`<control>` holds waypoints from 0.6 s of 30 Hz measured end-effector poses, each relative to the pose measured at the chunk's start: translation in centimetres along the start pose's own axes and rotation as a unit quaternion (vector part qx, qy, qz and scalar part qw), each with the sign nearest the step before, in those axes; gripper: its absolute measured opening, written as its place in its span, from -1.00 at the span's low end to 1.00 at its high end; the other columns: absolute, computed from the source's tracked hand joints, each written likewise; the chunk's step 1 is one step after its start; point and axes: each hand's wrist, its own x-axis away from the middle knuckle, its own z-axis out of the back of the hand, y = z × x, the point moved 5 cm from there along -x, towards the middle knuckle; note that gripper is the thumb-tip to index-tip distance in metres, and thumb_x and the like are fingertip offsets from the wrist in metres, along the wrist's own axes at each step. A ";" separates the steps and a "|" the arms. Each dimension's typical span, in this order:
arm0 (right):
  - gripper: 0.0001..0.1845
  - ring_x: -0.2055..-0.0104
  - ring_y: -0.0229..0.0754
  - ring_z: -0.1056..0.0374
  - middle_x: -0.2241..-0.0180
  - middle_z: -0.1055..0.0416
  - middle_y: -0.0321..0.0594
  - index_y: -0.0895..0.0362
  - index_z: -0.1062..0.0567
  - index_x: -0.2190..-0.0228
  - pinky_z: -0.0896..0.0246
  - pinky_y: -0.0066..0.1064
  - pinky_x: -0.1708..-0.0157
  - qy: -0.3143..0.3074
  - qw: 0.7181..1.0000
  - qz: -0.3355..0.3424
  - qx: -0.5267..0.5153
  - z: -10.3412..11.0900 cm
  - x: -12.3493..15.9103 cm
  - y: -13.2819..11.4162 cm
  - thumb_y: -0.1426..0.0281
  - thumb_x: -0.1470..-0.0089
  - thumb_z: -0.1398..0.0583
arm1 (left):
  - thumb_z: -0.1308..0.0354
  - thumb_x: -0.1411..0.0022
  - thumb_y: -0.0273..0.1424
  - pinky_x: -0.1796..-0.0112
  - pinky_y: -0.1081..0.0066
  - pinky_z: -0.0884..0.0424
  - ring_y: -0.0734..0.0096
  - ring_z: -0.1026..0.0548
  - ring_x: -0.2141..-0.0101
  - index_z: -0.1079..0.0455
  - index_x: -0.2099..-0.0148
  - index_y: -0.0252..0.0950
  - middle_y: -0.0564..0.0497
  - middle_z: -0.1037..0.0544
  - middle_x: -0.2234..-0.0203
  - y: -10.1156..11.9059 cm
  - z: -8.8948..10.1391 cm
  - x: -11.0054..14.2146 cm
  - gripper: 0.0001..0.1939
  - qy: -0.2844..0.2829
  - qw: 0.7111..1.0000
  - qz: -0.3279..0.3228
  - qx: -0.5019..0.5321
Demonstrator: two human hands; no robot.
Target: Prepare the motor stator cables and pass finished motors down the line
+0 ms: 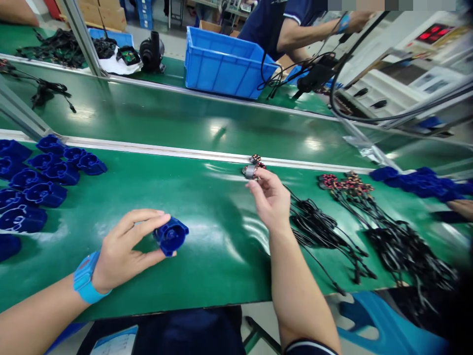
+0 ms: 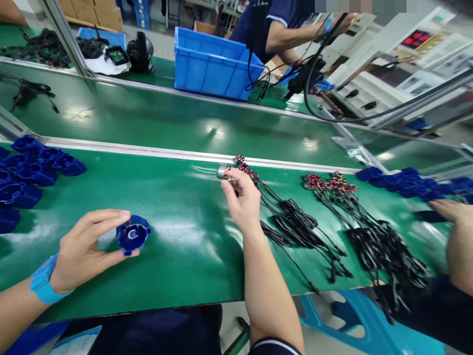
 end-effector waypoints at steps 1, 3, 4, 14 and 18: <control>-0.76 0.07 -0.08 -0.47 0.00 -0.48 -0.05 0.09 -0.50 0.07 -0.45 -0.25 0.18 -0.006 1.000 0.026 0.003 -0.3 0.4 -1.4 0.27 -0.26 -0.23 | -0.43 -0.18 -0.26 0.00 0.33 -0.51 0.27 -0.53 0.05 -0.34 -0.23 -0.10 -0.03 -0.49 0.02 -0.2 -0.2 0.0 -0.39 -0.005 1.000 0.027 -0.002; -0.82 0.08 -0.10 -0.48 0.01 -0.51 -0.11 0.04 -0.54 0.10 -0.44 -0.31 0.28 -0.020 0.997 0.073 0.001 -0.9 1.3 -4.4 0.37 -0.24 -0.26 | -0.42 -0.17 -0.20 0.00 0.34 -0.49 0.27 -0.51 0.04 -0.35 -0.22 -0.12 -0.03 -0.49 0.01 -0.6 -0.5 -0.1 -0.39 -0.021 0.998 0.064 0.003; -0.81 0.11 -0.12 -0.49 0.02 -0.52 -0.15 0.01 -0.54 0.11 -0.43 -0.35 0.34 -0.030 0.995 0.093 -0.007 -1.3 1.9 -5.9 0.41 -0.22 -0.28 | -0.42 -0.17 -0.19 -0.02 0.34 -0.48 0.27 -0.51 0.02 -0.35 -0.22 -0.12 -0.03 -0.48 0.00 -0.6 -0.7 -0.1 -0.39 -0.031 0.997 0.073 0.009; -0.67 0.10 -0.13 -0.56 0.03 -0.57 -0.19 0.03 -0.46 -0.04 -0.54 -0.32 0.08 -0.221 0.963 0.157 -0.008 -5.7 5.9 -10.6 0.39 -0.25 -0.30 | -0.27 -0.31 -0.18 -0.08 0.15 -0.45 0.14 -0.47 -0.07 -0.31 -0.20 -0.18 -0.10 -0.46 -0.07 -2.7 -4.5 0.7 -0.52 -0.226 0.960 0.142 0.089; -0.62 0.12 -0.16 -0.56 0.07 -0.59 -0.20 0.07 -0.43 -0.08 -0.50 -0.36 0.03 -0.228 0.961 0.157 0.023 -6.6 6.3 -10.0 0.33 -0.26 -0.29 | -0.35 -0.18 -0.03 -0.13 0.13 -0.41 0.09 -0.43 -0.13 -0.24 -0.31 -0.16 -0.13 -0.44 -0.14 -2.4 -4.1 0.5 -0.26 -0.172 0.976 0.105 0.076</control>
